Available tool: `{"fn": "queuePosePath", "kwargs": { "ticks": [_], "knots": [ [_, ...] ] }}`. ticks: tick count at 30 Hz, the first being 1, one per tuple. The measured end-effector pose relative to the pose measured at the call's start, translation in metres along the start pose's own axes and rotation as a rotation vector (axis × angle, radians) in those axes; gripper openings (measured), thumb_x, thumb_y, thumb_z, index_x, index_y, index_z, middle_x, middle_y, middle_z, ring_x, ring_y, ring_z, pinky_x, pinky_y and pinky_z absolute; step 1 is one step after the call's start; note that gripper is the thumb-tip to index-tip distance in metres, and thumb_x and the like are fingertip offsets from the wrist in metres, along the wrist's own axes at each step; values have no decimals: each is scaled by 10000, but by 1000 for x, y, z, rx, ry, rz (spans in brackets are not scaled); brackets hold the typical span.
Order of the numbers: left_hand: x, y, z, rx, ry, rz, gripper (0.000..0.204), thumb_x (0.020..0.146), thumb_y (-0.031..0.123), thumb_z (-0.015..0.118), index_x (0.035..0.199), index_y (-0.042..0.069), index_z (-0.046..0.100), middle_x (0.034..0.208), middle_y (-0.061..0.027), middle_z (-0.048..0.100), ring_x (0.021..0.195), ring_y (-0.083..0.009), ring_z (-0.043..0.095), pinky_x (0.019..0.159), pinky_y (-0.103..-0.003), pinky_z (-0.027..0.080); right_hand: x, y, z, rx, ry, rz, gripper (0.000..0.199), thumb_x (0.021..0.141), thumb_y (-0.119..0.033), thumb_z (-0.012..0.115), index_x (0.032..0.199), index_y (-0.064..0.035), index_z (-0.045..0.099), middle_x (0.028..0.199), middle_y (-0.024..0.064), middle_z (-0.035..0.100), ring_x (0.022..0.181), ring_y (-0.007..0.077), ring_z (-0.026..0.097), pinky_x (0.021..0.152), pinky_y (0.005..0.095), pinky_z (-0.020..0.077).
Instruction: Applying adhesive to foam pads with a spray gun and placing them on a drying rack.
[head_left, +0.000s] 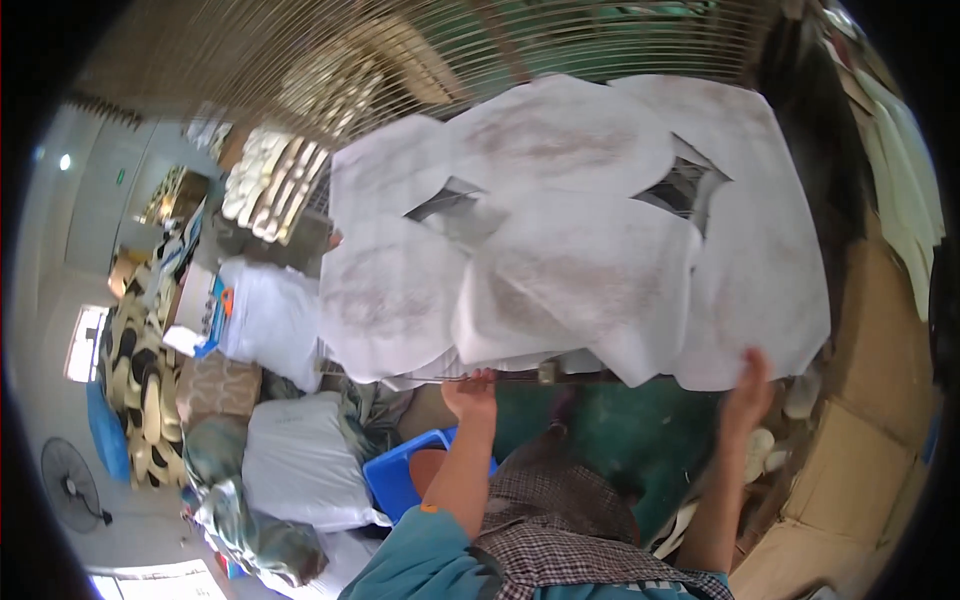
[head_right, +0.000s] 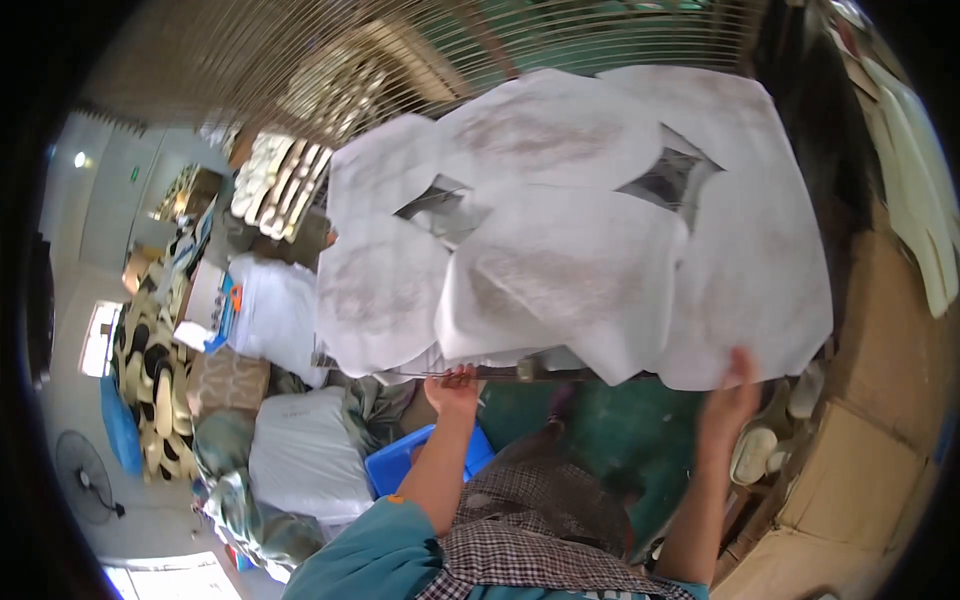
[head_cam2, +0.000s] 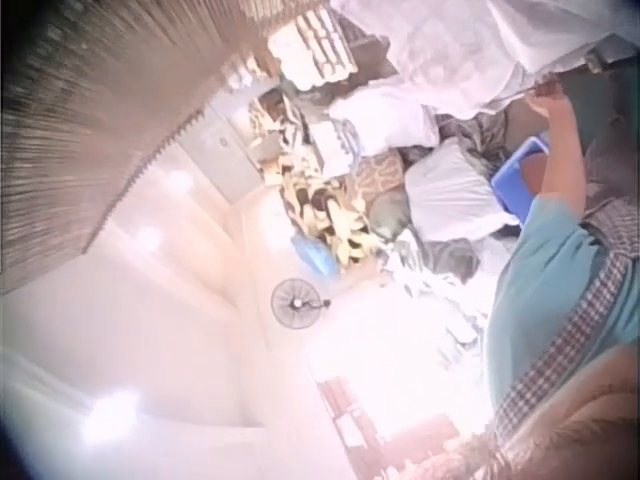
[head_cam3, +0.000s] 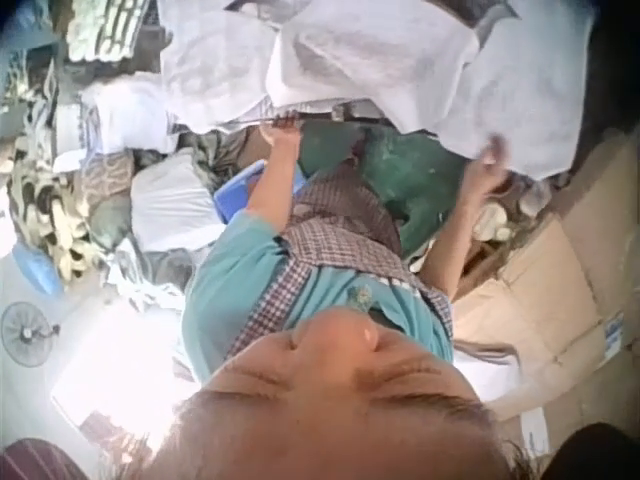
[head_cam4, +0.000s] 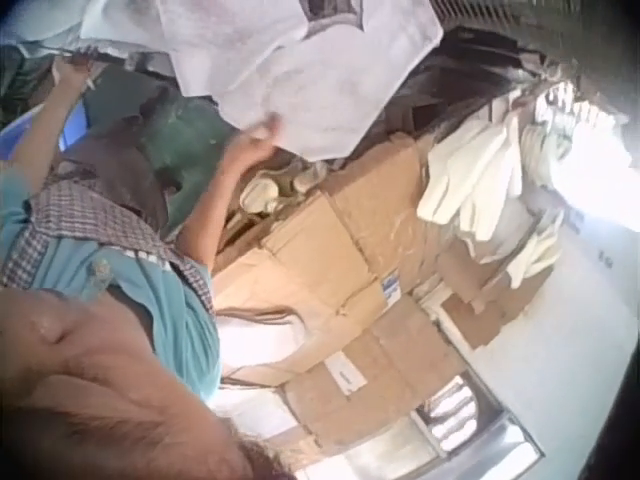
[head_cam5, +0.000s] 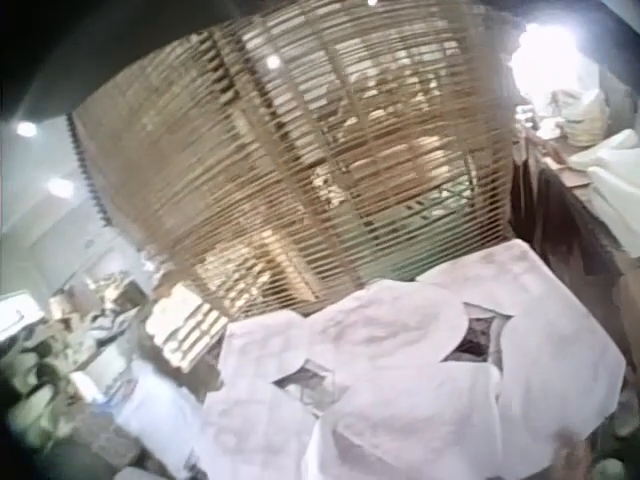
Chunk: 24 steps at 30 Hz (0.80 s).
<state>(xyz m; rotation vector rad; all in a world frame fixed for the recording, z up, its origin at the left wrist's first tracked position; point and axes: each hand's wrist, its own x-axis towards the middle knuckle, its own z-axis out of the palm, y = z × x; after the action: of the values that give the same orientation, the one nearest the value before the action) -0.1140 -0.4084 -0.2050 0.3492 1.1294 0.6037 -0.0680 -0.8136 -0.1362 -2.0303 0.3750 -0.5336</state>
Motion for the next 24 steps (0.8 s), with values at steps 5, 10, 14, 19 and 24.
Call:
{"fn": "queuePosePath", "kwargs": {
  "ticks": [5, 10, 14, 19, 24],
  "knots": [
    [1, 22, -11, -156, -36, -76, 446, 781, 440, 380, 871, 8, 443, 809, -133, 480, 764, -300, 476, 792, -476, 425, -108, -95, 142, 59, -786, -530, 263, 726, -86, 592, 979, -37, 542, 972, 140, 541, 871, 334, 520, 756, 390, 439],
    [17, 42, -24, -184, -124, -190, 537, 850, 503, 288, 849, -3, 467, 779, -134, 495, 769, -301, 480, 833, -501, 403, -124, -106, 170, -258, -837, -544, 350, 725, -188, 608, 1038, -57, 522, 996, 138, 518, 846, 332, 517, 746, 405, 432],
    [11, 37, -25, -120, -336, -204, 462, 870, 463, 308, 797, 32, 457, 732, -120, 502, 720, -287, 488, 787, -486, 421, -133, -92, 149, -469, -586, -631, 528, 717, -183, 597, 1201, -80, 415, 888, 156, 539, 794, 320, 514, 717, 427, 403],
    [-3, 59, -29, -106, -437, -15, 373, 861, 402, 369, 748, 56, 447, 761, -121, 515, 741, -284, 495, 801, -487, 432, -139, -108, 139, -471, -626, -701, 554, 693, -161, 578, 1220, -109, 416, 751, 86, 558, 749, 261, 518, 685, 382, 378],
    [-25, 63, -39, -70, -461, 27, 341, 843, 400, 419, 775, 65, 422, 852, -128, 458, 810, -289, 468, 856, -494, 414, -151, -111, 116, -466, -530, -723, 565, 693, -163, 570, 1232, -109, 408, 748, 81, 555, 740, 252, 518, 685, 375, 376]
  ]
}}
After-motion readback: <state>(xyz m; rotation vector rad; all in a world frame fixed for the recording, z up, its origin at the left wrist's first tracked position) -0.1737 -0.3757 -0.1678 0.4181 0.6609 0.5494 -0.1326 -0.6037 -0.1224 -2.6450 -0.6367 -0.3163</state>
